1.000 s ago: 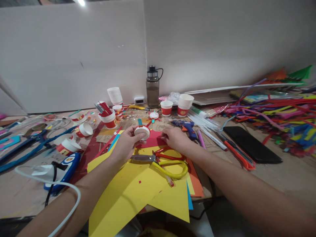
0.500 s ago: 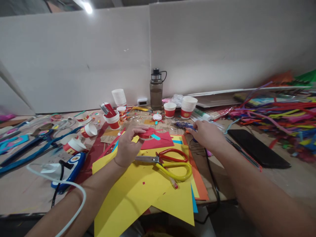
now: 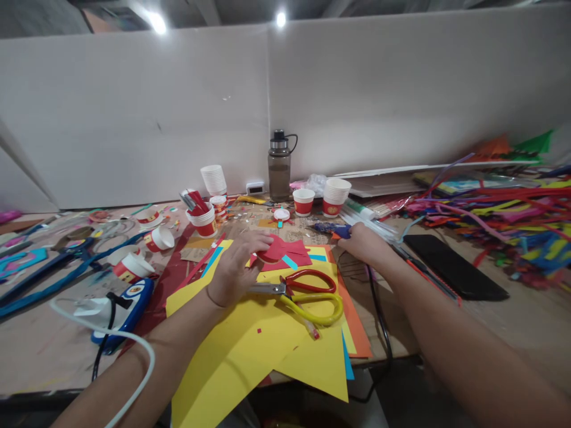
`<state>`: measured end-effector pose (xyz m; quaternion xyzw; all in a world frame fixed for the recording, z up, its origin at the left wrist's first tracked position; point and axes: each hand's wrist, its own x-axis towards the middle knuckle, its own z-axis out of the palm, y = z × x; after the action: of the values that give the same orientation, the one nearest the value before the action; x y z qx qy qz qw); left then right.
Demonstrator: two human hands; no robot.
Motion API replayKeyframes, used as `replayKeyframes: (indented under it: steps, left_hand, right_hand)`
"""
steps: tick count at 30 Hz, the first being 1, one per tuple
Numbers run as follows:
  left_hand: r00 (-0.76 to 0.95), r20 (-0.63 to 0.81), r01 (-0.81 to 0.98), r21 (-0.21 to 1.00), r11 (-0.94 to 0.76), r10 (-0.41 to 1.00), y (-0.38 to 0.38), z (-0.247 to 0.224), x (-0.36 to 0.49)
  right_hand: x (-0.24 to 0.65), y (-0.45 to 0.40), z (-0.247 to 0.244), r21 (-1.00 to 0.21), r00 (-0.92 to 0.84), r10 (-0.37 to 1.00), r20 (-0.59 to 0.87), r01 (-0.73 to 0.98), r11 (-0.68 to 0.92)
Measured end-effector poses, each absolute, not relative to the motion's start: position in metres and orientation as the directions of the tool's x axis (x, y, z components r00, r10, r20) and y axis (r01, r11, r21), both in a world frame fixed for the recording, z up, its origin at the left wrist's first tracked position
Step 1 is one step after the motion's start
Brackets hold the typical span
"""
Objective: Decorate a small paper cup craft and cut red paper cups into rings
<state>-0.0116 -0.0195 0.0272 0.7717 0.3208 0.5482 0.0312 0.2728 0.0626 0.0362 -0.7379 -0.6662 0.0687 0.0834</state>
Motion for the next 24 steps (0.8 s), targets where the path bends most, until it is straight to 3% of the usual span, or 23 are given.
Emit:
replayKeyframes:
  steps: [4,15,21,24]
  left_hand:
    - [0.231,0.822,0.447,0.386,-0.807,0.521,-0.019,0.028,-0.013]
    - [0.163,0.821,0.529,0.395,-0.751,0.547,-0.016,0.027,-0.013]
    - [0.159,0.823,0.567,0.375,-0.733,0.545,-0.015,0.027,-0.014]
    - [0.154,0.822,0.584,0.372,-0.722,0.549,-0.014,0.025,-0.015]
  right_hand:
    - [0.278,0.068,0.034,-0.293,0.093,0.996,-0.005,0.952,-0.09]
    - [0.282,0.066,0.051,-0.324,0.091,0.995,0.031,0.943,-0.076]
    - [0.281,0.06,0.056,-0.485,0.048,0.994,0.093,0.874,0.004]
    - [0.277,0.053,0.058,-0.629,-0.031,0.993,0.113,0.771,0.096]
